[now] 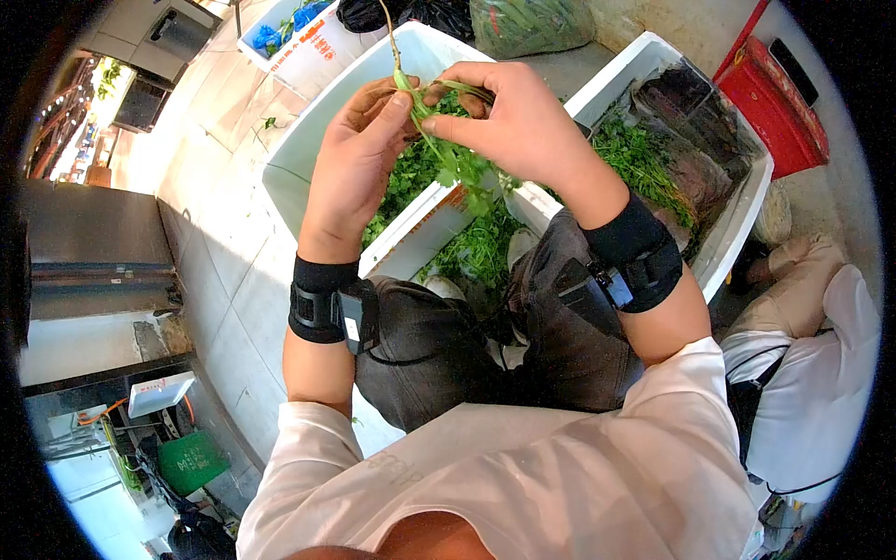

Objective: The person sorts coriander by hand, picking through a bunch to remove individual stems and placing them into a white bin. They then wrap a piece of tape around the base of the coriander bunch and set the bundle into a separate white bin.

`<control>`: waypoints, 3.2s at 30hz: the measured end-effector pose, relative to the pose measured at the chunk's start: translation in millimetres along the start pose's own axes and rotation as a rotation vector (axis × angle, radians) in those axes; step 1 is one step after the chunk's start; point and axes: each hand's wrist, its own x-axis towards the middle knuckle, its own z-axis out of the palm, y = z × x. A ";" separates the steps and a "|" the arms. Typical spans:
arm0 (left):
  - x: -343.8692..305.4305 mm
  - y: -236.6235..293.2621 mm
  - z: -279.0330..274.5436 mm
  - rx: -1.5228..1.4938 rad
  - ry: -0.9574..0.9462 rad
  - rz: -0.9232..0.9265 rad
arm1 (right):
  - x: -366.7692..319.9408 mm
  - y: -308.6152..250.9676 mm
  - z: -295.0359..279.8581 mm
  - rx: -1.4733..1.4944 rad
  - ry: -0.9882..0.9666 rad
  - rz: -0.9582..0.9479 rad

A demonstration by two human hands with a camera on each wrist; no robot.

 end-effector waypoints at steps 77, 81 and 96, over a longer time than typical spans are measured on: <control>-6.9 0.9 -3.8 0.951 0.099 0.314 | -2.7 29.0 -0.1 0.159 -0.176 0.142; -6.0 -0.1 -7.6 0.869 0.084 0.350 | -4.7 12.8 -6.0 0.278 -0.260 0.158; -1.0 5.6 -1.9 0.475 -0.070 0.354 | -1.5 5.4 -4.6 0.147 0.086 -0.012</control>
